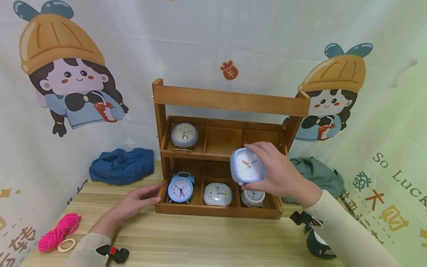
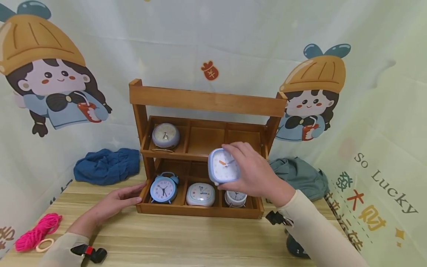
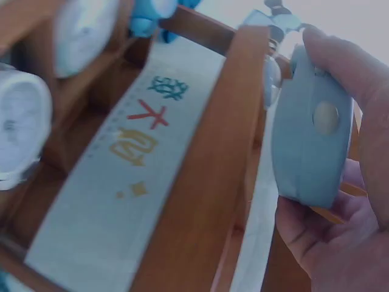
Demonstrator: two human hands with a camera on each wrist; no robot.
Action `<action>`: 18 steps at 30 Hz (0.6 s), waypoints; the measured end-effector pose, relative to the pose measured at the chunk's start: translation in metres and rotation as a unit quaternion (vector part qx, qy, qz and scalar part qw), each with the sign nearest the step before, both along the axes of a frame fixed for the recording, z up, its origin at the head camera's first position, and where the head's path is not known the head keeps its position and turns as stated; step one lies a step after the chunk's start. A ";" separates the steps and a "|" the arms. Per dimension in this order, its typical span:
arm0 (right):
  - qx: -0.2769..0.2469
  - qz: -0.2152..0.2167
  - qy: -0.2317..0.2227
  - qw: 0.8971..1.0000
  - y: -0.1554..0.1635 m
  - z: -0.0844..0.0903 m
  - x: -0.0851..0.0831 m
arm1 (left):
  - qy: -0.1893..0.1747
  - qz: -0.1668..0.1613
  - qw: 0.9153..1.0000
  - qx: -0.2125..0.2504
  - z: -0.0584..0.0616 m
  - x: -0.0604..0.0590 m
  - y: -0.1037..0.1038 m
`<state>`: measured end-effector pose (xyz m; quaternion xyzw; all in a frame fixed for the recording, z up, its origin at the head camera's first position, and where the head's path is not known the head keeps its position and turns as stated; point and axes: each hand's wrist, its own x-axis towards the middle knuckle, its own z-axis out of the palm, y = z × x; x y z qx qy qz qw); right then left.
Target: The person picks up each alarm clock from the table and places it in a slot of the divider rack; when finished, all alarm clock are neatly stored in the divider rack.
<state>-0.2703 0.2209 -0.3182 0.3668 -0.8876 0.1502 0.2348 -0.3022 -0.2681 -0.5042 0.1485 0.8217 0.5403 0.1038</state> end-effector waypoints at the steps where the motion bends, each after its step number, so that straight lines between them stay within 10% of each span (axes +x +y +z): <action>1: -0.007 -0.001 0.004 1.000 -0.005 0.005 -0.005 | 0.000 0.000 1.000 -0.001 0.001 0.000 0.000; 18: -0.008 -0.068 -0.032 0.997 -0.065 0.021 -0.087 | 0.005 -0.005 1.000 -0.006 0.002 0.000 -0.001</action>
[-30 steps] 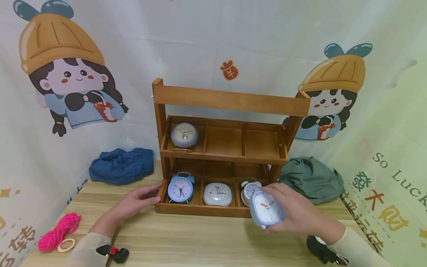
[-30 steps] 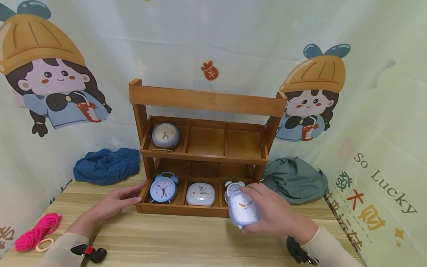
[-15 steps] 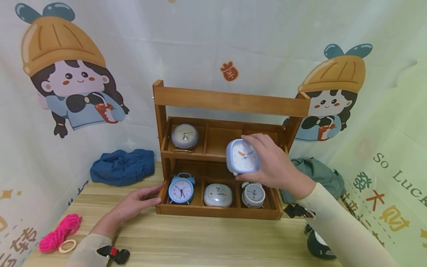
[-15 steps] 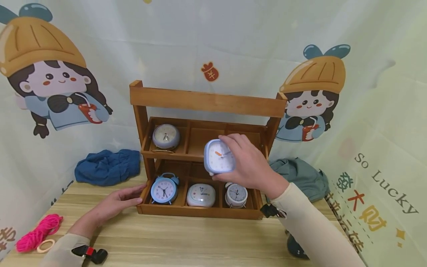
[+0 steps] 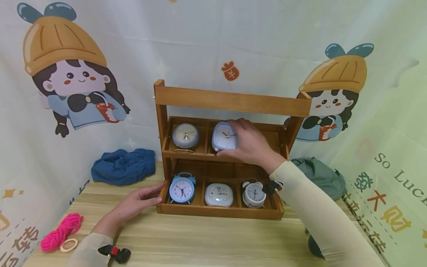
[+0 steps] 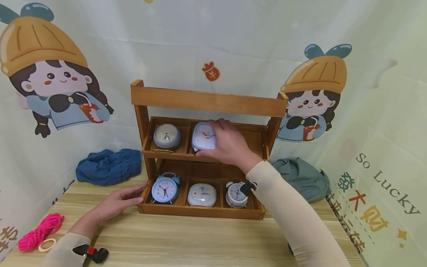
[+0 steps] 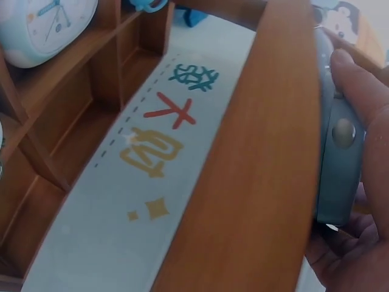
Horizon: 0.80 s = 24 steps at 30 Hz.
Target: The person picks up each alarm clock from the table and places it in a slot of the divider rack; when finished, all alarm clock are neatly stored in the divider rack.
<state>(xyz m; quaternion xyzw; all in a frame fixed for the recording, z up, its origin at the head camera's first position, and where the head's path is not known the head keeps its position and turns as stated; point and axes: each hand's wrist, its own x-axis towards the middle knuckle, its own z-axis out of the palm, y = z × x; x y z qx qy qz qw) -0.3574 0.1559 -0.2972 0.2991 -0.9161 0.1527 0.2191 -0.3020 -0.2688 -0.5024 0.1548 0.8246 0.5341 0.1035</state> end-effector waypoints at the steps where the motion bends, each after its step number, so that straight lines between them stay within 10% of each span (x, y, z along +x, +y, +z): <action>1: 0.008 0.001 0.000 1.000 -0.002 -0.001 -0.002 | 0.001 -0.001 1.000 0.000 0.000 0.000 0.000; 24: 0.062 0.056 -0.110 0.990 0.001 0.001 -0.014 | -0.004 0.000 1.000 0.003 -0.001 -0.001 0.001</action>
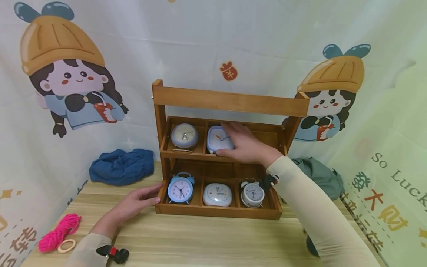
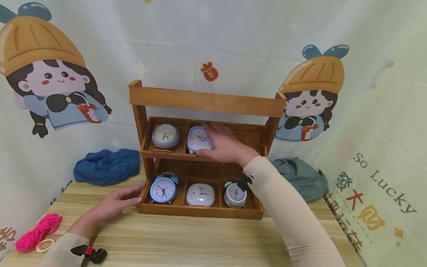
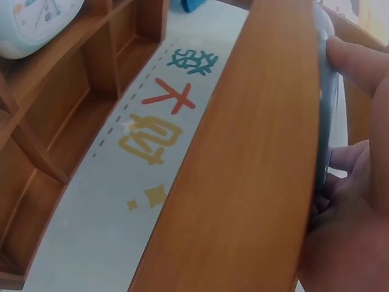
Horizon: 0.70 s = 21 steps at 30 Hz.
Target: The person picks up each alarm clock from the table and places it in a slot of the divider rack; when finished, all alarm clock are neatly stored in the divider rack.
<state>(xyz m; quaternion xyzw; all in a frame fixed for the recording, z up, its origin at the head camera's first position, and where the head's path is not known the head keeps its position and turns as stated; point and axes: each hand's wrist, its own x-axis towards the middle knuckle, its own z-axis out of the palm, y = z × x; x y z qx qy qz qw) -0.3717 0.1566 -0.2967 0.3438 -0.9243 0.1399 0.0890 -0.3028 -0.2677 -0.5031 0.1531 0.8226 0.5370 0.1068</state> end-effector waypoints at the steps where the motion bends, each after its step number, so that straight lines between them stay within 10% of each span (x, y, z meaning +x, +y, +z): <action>1: -0.002 0.002 -0.004 1.000 0.001 0.001 0.000 | 0.000 0.001 1.000 0.002 0.000 0.000 0.000; 21: 0.003 -0.061 0.061 0.996 -0.011 -0.003 0.012 | -0.001 0.006 1.000 0.006 -0.003 -0.002 0.001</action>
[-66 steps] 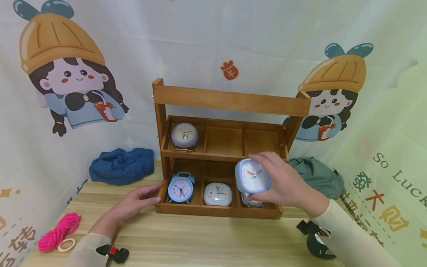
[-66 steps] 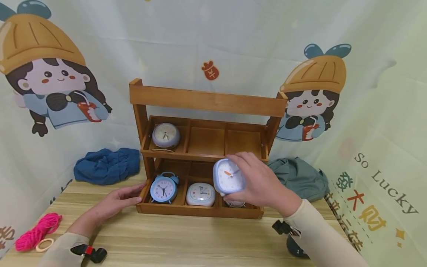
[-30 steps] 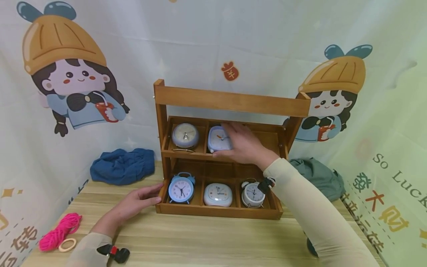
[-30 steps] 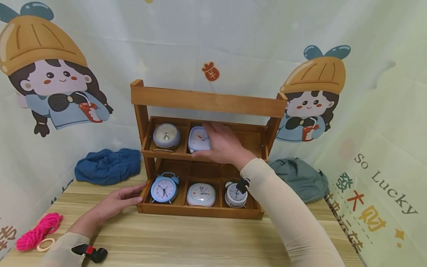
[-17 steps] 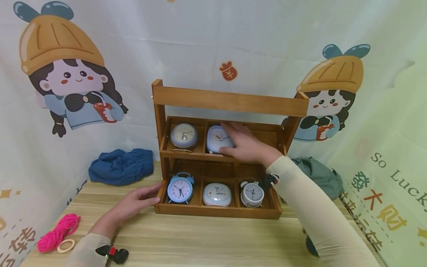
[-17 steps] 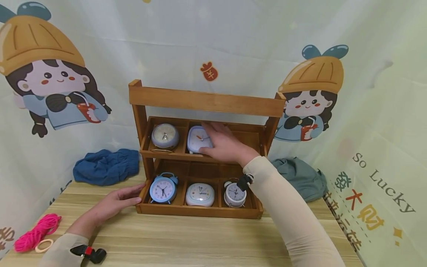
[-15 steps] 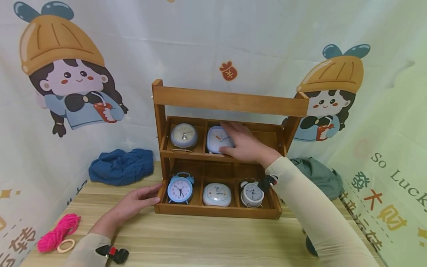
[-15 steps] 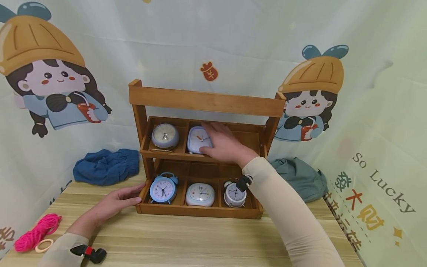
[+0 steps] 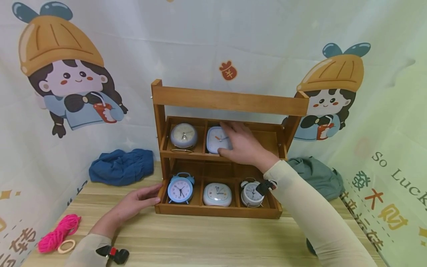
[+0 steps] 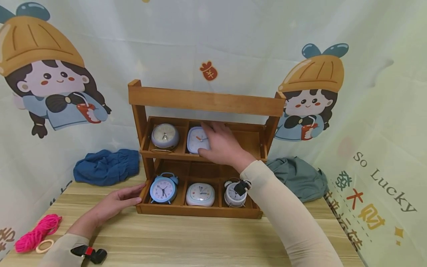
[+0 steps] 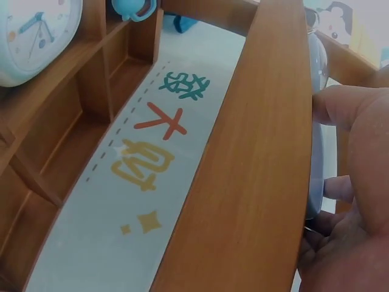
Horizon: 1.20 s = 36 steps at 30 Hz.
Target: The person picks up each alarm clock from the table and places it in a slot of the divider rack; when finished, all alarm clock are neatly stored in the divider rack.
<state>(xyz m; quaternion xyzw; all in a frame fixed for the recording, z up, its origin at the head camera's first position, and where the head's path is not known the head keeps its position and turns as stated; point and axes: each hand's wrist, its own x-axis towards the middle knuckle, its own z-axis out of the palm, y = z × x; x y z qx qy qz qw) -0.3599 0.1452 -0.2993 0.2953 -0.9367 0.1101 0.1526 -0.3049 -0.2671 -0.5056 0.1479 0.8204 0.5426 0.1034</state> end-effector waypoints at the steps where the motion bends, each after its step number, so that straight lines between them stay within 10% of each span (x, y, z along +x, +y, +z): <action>1: -0.004 0.002 -0.001 1.000 0.001 0.000 0.001 | 0.000 0.000 1.000 0.001 0.000 0.000 0.000; 20: -0.046 0.047 0.013 0.998 0.072 -0.013 0.045 | 0.002 -0.001 1.000 0.003 0.002 0.002 0.000; 31: -0.079 0.045 0.121 0.989 0.165 -0.053 0.097 | 0.001 0.000 1.000 0.004 0.004 0.002 0.002; 36: -0.085 0.013 0.066 0.994 0.198 -0.073 0.120 | -0.001 0.002 1.000 -0.001 0.003 0.002 0.003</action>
